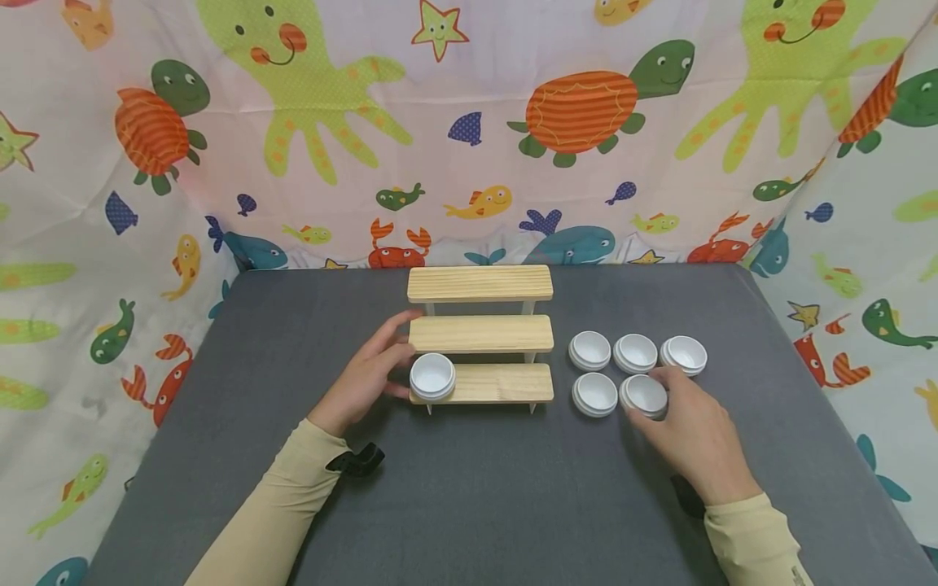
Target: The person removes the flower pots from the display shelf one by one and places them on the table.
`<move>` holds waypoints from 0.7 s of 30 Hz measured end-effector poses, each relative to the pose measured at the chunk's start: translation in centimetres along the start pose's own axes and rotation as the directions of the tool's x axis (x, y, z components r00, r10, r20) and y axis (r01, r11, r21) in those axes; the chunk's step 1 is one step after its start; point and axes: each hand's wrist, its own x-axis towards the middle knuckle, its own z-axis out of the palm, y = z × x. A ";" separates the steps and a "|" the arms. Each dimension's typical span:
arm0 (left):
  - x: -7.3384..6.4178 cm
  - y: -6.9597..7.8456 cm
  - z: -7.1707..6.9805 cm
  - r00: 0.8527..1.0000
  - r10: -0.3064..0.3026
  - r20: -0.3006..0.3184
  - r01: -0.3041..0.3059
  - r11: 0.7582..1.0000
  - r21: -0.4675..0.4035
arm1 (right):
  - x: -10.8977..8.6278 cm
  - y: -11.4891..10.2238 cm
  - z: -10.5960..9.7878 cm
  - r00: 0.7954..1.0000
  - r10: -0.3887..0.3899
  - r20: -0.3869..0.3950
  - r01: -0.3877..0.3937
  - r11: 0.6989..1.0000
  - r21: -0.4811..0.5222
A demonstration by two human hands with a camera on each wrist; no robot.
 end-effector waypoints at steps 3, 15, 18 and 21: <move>0.1 0.0 0.0 1.000 0.004 0.002 -0.004 1.000 0.000 | 0.0 0.1 0.0 1.000 -0.005 -0.004 0.005 1.000 0.003; -0.1 0.1 0.0 1.000 0.017 0.019 -0.017 1.000 -0.015 | 0.0 0.3 0.1 1.000 -0.004 0.014 0.004 1.000 0.009; -0.1 0.0 0.0 1.000 0.015 0.017 -0.015 1.000 -0.016 | 0.0 0.2 0.0 1.000 0.003 0.027 -0.003 1.000 0.009; -0.1 -0.1 0.0 1.000 0.013 0.013 -0.013 1.000 -0.015 | 0.0 0.2 0.0 0.999 0.008 0.040 -0.009 1.000 0.009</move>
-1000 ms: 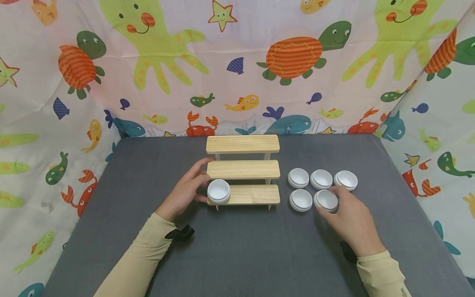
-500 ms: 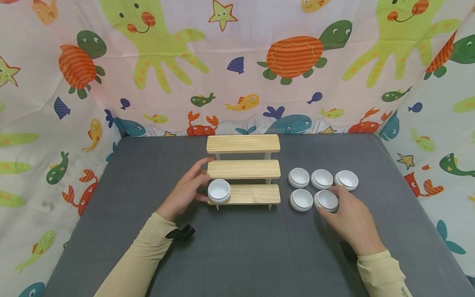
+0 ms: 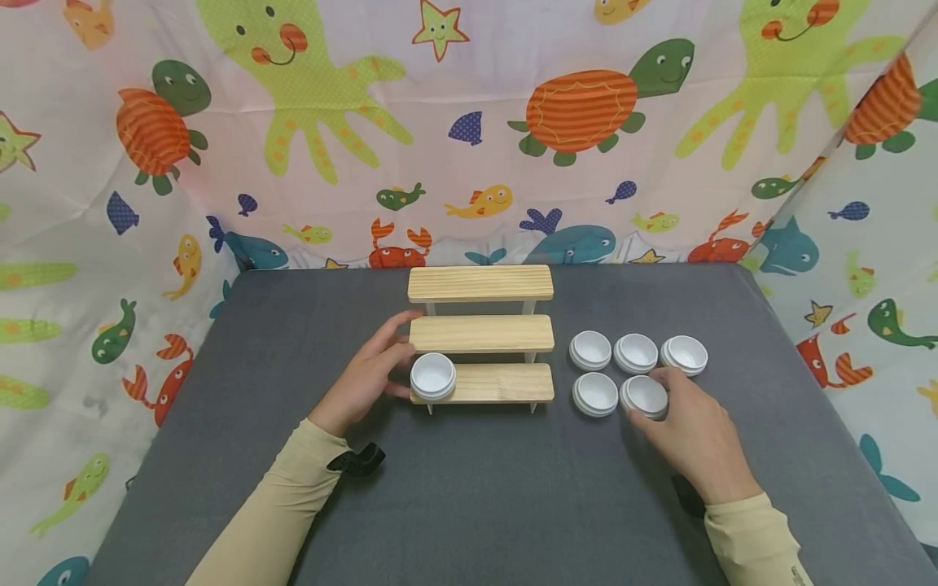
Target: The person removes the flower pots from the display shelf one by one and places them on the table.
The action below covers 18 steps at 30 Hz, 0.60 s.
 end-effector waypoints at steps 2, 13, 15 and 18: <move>0.0 0.0 0.0 1.000 -0.005 -0.004 0.005 1.000 0.005 | 0.0 0.0 0.0 1.000 0.002 0.004 -0.002 1.000 0.000; 0.0 0.2 0.2 1.000 0.002 0.005 -0.002 1.000 -0.009 | -0.5 -1.4 -0.7 0.997 -0.019 -0.076 0.017 0.999 -0.036; 0.0 0.1 0.2 1.000 0.003 0.003 -0.003 1.000 -0.007 | -0.6 -2.1 -1.0 0.994 -0.023 -0.108 0.017 0.999 -0.048; -0.1 0.0 0.1 1.000 0.006 0.004 -0.006 1.000 -0.005 | -0.4 -3.6 -1.5 0.992 -0.019 -0.127 0.011 0.998 -0.062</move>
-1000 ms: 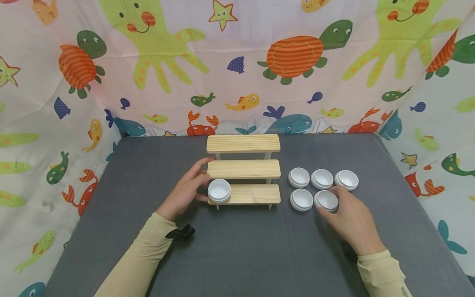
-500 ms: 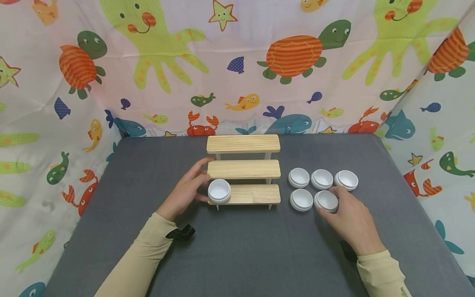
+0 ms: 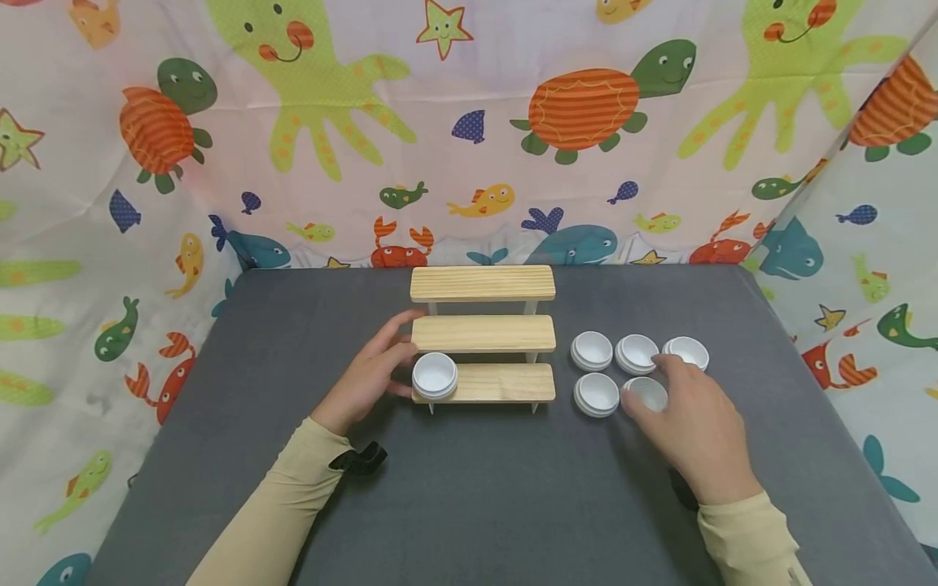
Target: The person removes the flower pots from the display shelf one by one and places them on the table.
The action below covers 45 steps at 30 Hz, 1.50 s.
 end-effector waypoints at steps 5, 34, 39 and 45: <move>0.0 0.0 -0.1 1.000 -0.001 -0.001 0.001 1.000 -0.003 | 0.6 -3.4 -0.2 0.999 -0.048 0.002 0.048 0.999 0.009; 0.1 -0.1 -0.1 1.000 -0.012 0.010 0.013 1.000 -0.014 | 0.3 -17.5 5.5 0.855 -0.518 -0.022 0.516 0.847 0.131; 0.1 -0.2 -0.2 1.000 -0.005 0.016 0.005 1.000 -0.010 | 0.4 -18.8 6.1 0.850 -0.527 -0.012 0.524 0.841 0.138; 0.1 -0.1 -0.1 1.000 0.000 0.012 0.000 1.000 -0.009 | 0.4 -19.9 6.8 0.857 -0.516 -0.009 0.515 0.855 0.056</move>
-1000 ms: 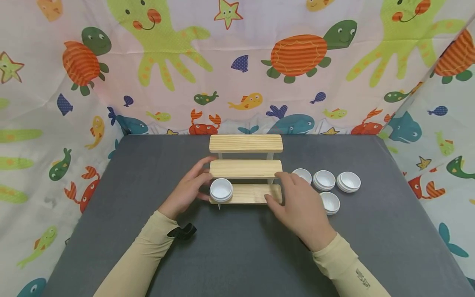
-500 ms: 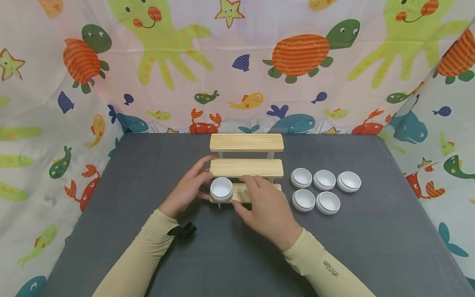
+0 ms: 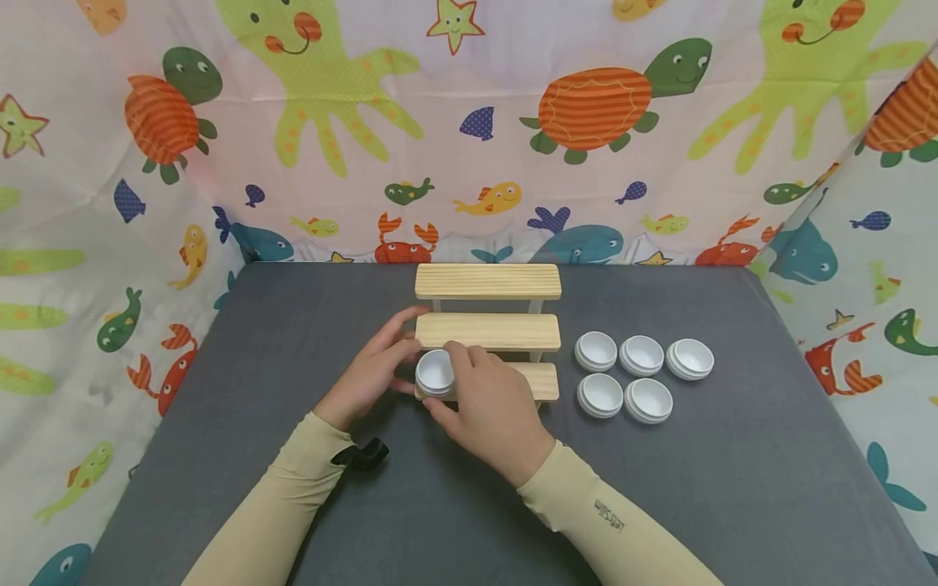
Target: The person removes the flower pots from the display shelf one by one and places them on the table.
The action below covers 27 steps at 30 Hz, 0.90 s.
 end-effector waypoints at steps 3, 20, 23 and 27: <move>0.0 0.0 0.0 1.000 0.002 -0.001 -0.002 1.000 0.006 | 0.2 -0.3 0.4 1.000 0.006 -0.002 -0.006 0.999 -0.040; 0.0 0.1 0.1 1.000 -0.004 -0.005 0.004 1.000 0.005 | 0.6 -0.5 1.7 0.999 0.053 0.006 -0.053 0.999 -0.011; 0.0 0.1 0.1 1.000 -0.009 -0.005 0.009 1.000 0.001 | 0.5 -0.3 1.6 0.999 0.049 0.008 -0.048 0.999 -0.003; 0.0 0.2 0.2 1.000 -0.006 -0.004 0.006 1.000 0.003 | 0.2 0.1 1.4 0.999 0.048 0.010 -0.048 0.999 0.006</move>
